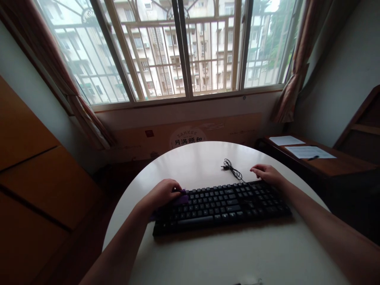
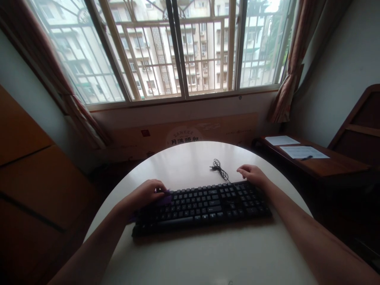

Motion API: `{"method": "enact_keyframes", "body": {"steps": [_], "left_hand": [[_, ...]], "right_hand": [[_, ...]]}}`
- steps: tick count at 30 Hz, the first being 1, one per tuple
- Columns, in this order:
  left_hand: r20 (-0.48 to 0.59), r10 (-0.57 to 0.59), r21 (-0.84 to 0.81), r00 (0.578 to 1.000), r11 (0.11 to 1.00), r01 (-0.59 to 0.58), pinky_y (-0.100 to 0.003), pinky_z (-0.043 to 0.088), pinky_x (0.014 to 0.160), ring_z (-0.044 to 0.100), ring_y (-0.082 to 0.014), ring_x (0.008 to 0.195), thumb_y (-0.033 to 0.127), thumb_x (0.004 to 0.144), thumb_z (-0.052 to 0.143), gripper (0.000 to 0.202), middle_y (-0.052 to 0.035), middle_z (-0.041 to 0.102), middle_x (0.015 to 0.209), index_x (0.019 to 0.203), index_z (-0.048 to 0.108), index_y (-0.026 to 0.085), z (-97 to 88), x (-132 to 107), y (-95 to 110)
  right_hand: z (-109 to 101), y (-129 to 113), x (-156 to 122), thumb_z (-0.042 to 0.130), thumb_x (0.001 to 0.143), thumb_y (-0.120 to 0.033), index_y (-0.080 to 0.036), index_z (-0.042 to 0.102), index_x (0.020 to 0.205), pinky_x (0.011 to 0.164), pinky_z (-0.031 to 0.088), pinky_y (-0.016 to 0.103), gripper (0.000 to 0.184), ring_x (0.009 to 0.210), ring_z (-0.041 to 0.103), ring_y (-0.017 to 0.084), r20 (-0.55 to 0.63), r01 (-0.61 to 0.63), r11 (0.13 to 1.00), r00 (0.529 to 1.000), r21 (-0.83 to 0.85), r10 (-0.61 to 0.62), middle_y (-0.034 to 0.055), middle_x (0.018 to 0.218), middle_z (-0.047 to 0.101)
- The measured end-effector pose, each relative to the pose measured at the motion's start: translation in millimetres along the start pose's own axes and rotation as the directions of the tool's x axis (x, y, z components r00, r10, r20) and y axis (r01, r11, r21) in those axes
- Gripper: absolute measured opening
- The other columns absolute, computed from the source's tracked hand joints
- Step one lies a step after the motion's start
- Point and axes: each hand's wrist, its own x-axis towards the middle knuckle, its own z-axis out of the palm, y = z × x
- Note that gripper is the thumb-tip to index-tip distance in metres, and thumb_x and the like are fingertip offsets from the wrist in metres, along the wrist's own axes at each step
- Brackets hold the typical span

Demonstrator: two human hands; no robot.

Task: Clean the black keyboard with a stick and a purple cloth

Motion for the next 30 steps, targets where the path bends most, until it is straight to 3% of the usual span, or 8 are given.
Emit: {"method": "enact_keyframes", "body": {"steps": [7, 13, 20, 24, 30], "left_hand": [[0.018, -0.024, -0.199, 1.0, 0.98, 0.027, -0.027, 0.049, 0.083, 0.064, -0.0193, 0.089, 0.025, 0.073, 0.058, 0.024, -0.0026, 0.071, 0.097, 0.091, 0.074, 0.023, 5.0, 2, -4], [0.003, -0.128, -0.16, 0.992, 0.979, 0.127, -0.027, 0.048, 0.073, 0.064, -0.0199, 0.08, 0.033, 0.071, 0.062, 0.02, -0.0027, 0.072, 0.086, 0.081, 0.075, 0.02, 5.7, 4, -8], [-0.016, -0.151, -0.134, 0.988, 0.98, 0.148, -0.027, 0.045, 0.068, 0.062, -0.0203, 0.079, 0.044, 0.073, 0.06, 0.027, -0.0031, 0.07, 0.086, 0.082, 0.07, 0.02, 11.4, 5, -8], [0.04, -0.168, -0.134, 0.985, 0.976, 0.172, -0.027, 0.044, 0.068, 0.061, -0.0209, 0.083, 0.038, 0.075, 0.054, 0.025, -0.0039, 0.068, 0.093, 0.089, 0.065, 0.02, 14.6, 6, 0], [-0.007, -0.239, 0.031, 0.971, 0.97, 0.24, -0.028, 0.038, 0.06, 0.058, -0.0207, 0.076, 0.032, 0.074, 0.049, 0.017, -0.0036, 0.067, 0.085, 0.084, 0.058, 0.022, 26.2, 13, 9]], "right_hand": [[0, 2, 1, 0.055, 0.079, -0.054, -0.015, 0.068, 0.094, 0.057, 0.041, 0.022, 0.044, 0.06, 0.053, 0.012, -0.006, -0.011, 1.0, 1.0, 0.01, 0.011, 0.0032, 0.068, 0.062], [0, -3, -3, 0.054, 0.079, -0.054, -0.015, 0.068, 0.094, 0.058, 0.04, 0.022, 0.044, 0.06, 0.053, 0.012, -0.014, -0.014, 1.0, 1.0, -0.014, 0.014, 0.0033, 0.067, 0.062], [0, -5, -4, 0.054, 0.078, -0.055, -0.015, 0.069, 0.094, 0.058, 0.039, 0.023, 0.046, 0.061, 0.053, 0.012, -0.019, -0.008, 1.0, 1.0, -0.017, 0.008, 0.0034, 0.067, 0.062], [0, -4, -4, 0.055, 0.077, -0.055, -0.015, 0.069, 0.094, 0.057, 0.039, 0.023, 0.046, 0.061, 0.054, 0.012, -0.024, -0.007, 1.0, 1.0, -0.014, 0.007, 0.0037, 0.067, 0.062], [-1, -7, -4, 0.054, 0.077, -0.055, -0.015, 0.069, 0.093, 0.057, 0.039, 0.022, 0.046, 0.061, 0.053, 0.012, -0.015, -0.012, 1.0, 1.0, -0.019, 0.012, 0.0031, 0.067, 0.062]]}}
